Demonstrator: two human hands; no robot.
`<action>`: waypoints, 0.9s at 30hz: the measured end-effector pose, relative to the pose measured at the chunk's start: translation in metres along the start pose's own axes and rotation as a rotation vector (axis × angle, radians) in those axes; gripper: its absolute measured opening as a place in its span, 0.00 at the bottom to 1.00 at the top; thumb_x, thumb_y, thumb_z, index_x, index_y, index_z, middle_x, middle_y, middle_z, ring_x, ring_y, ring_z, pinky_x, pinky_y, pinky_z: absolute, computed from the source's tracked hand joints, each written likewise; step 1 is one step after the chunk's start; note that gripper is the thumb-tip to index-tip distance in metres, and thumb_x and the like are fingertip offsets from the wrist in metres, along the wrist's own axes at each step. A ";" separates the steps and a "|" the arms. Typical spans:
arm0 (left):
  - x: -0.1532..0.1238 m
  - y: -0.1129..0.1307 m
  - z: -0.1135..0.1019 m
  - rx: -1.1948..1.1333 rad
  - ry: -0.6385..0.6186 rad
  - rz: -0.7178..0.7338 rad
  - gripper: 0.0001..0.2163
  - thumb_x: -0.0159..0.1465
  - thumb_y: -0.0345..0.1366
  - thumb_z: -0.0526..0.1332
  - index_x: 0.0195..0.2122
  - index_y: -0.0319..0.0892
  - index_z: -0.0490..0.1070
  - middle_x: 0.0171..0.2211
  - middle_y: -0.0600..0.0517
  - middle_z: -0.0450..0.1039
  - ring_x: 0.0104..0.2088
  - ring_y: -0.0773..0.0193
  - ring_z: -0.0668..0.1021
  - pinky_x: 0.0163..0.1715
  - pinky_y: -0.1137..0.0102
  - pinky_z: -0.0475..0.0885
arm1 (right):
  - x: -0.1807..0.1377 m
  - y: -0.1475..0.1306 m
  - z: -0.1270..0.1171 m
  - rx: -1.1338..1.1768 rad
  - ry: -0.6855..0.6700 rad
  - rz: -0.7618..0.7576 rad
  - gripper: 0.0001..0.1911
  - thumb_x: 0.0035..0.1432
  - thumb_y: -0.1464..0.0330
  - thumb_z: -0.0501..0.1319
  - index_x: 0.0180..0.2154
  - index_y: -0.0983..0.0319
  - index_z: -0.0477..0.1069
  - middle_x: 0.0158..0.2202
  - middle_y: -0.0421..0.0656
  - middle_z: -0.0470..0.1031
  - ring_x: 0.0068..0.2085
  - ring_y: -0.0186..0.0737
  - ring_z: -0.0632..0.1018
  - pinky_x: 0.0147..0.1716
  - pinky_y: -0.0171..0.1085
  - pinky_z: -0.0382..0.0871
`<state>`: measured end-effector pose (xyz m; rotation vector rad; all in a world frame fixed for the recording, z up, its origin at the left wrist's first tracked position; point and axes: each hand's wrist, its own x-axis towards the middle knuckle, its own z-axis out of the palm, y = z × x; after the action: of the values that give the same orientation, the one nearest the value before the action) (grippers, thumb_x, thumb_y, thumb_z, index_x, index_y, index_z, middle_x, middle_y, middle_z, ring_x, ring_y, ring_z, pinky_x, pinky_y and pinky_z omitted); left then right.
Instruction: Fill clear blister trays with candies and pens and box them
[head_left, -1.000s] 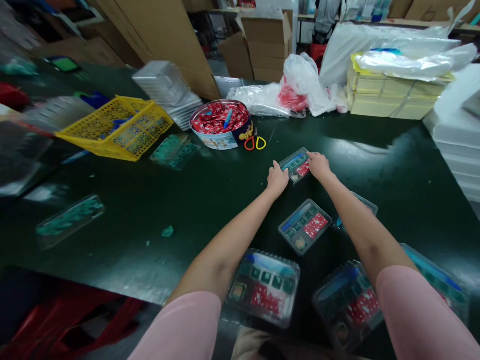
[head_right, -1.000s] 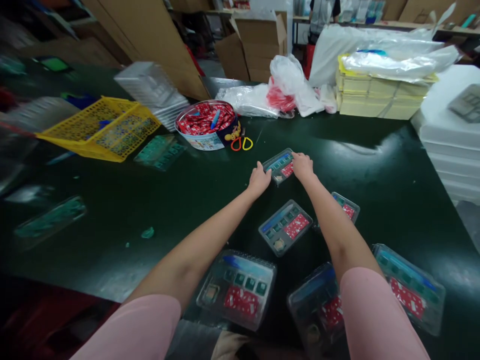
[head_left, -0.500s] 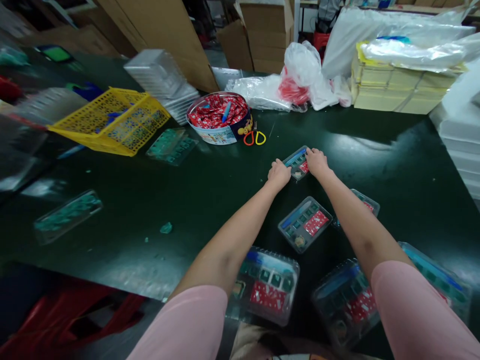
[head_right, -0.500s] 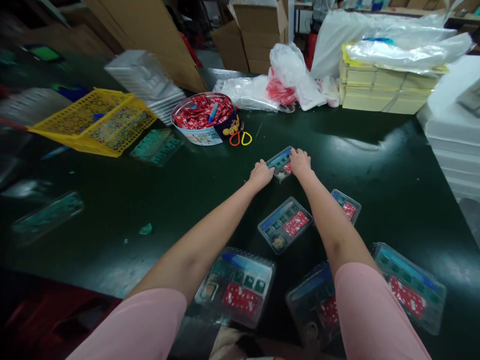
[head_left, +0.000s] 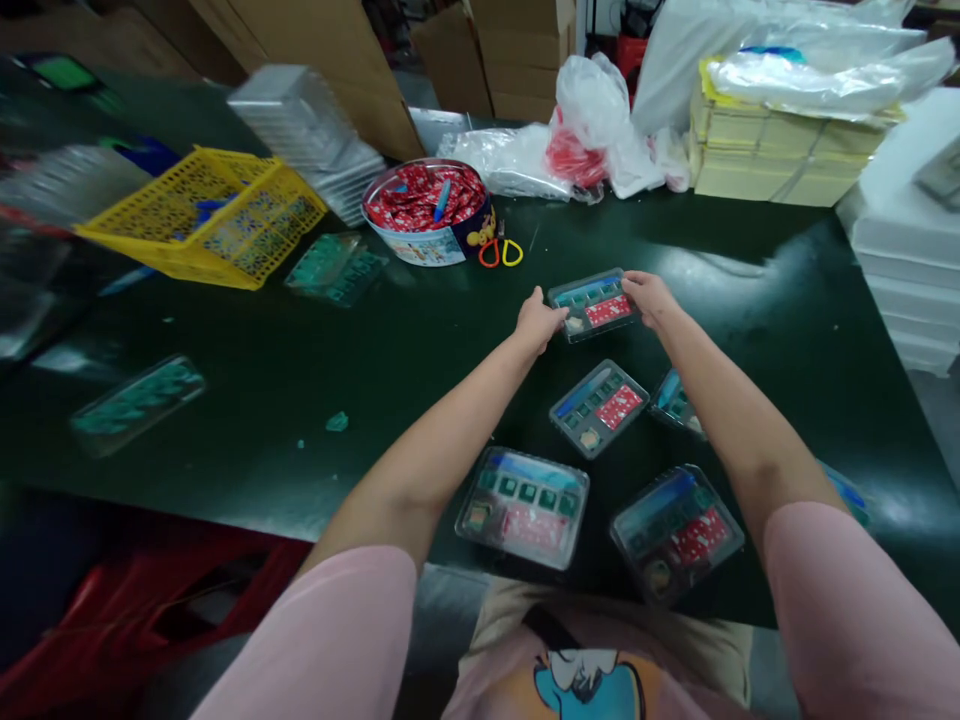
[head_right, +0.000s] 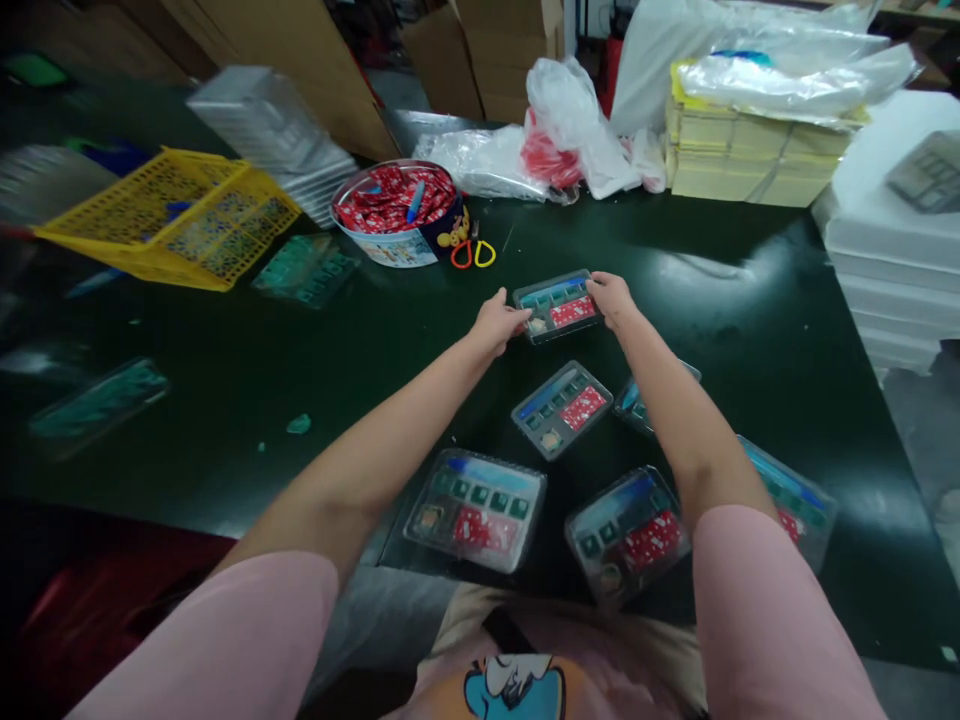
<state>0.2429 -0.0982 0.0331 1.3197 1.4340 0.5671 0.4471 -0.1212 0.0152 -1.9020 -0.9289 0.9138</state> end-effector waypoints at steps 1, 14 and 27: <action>-0.011 0.002 -0.006 -0.067 -0.063 -0.010 0.25 0.58 0.30 0.66 0.57 0.37 0.65 0.35 0.47 0.75 0.37 0.60 0.80 0.41 0.68 0.74 | -0.011 -0.003 -0.008 0.094 -0.034 0.039 0.16 0.63 0.71 0.54 0.52 0.66 0.70 0.35 0.43 0.77 0.29 0.33 0.77 0.35 0.36 0.74; -0.106 -0.050 -0.042 0.093 -0.358 -0.249 0.18 0.49 0.27 0.72 0.42 0.40 0.72 0.26 0.53 0.73 0.25 0.65 0.78 0.32 0.71 0.76 | -0.119 0.024 -0.007 -0.544 -0.300 -0.109 0.14 0.64 0.70 0.54 0.48 0.63 0.75 0.44 0.44 0.80 0.46 0.41 0.78 0.48 0.37 0.69; -0.099 -0.044 -0.042 -0.127 -0.326 -0.378 0.19 0.57 0.25 0.65 0.51 0.39 0.70 0.26 0.49 0.76 0.25 0.65 0.79 0.29 0.72 0.76 | -0.122 -0.009 0.008 -0.710 -0.269 -0.101 0.19 0.67 0.61 0.53 0.45 0.66 0.75 0.45 0.50 0.79 0.45 0.43 0.78 0.43 0.33 0.68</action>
<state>0.1706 -0.1885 0.0462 0.9568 1.3067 0.1781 0.3814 -0.2189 0.0501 -2.3090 -1.6619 0.8569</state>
